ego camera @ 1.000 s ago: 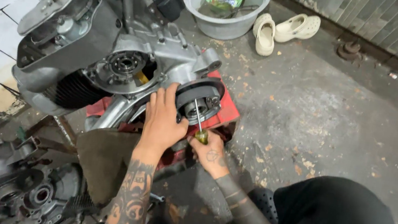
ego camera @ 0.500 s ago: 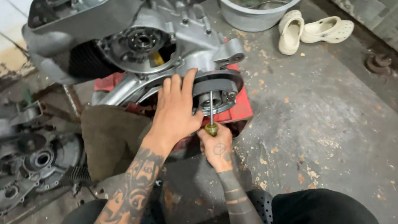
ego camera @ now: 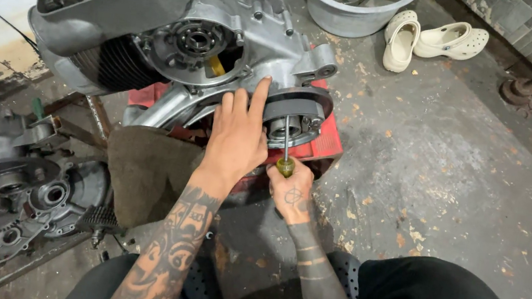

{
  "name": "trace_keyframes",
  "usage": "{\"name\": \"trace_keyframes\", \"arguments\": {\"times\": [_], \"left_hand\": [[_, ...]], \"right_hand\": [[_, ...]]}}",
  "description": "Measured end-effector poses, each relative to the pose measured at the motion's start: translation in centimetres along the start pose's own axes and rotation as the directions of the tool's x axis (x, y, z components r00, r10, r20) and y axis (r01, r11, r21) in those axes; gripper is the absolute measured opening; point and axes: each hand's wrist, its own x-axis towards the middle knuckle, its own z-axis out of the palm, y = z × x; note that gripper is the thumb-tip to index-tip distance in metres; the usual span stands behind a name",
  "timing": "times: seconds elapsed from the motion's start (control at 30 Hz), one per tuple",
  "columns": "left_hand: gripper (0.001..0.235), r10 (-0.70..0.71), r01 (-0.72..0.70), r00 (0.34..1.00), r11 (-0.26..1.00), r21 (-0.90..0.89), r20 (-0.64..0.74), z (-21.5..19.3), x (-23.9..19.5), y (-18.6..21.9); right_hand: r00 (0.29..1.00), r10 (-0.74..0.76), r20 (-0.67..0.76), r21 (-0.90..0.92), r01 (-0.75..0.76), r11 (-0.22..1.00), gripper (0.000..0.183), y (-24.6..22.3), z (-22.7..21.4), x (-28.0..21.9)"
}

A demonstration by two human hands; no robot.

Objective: The person works on a disassembled motorcycle engine resting on a red crate. They scrub the flywheel and stator area with a red-handled brush, use a screwdriver on the engine casing, reposition the engine, and handle a circular brake shoe assembly, removing parts by hand.

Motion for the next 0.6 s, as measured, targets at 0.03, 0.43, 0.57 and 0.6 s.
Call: {"name": "trace_keyframes", "arguments": {"times": [0.03,0.43,0.57,0.6], "left_hand": [[0.102,0.000,0.000,1.000,1.000,0.015,-0.003,0.1,0.0,-0.1],[0.106,0.038,-0.038,0.999,0.994,0.101,0.001,-0.5,-0.1,0.1],[0.107,0.055,-0.054,0.998,0.994,0.097,-0.010,-0.3,-0.2,-0.2],[0.107,0.054,-0.053,0.998,0.994,0.099,-0.012,-0.4,-0.2,-0.2]], "right_hand": [[1.000,-0.002,0.001,0.017,0.002,1.000,0.015,0.0,0.0,0.0],[0.999,-0.037,-0.037,0.053,0.039,0.998,0.013,-0.1,0.4,0.1],[0.998,-0.049,-0.040,0.042,0.050,0.998,0.015,-0.5,0.3,0.1],[0.998,-0.051,-0.039,0.044,0.053,0.998,0.015,-0.6,0.3,0.0]]}}
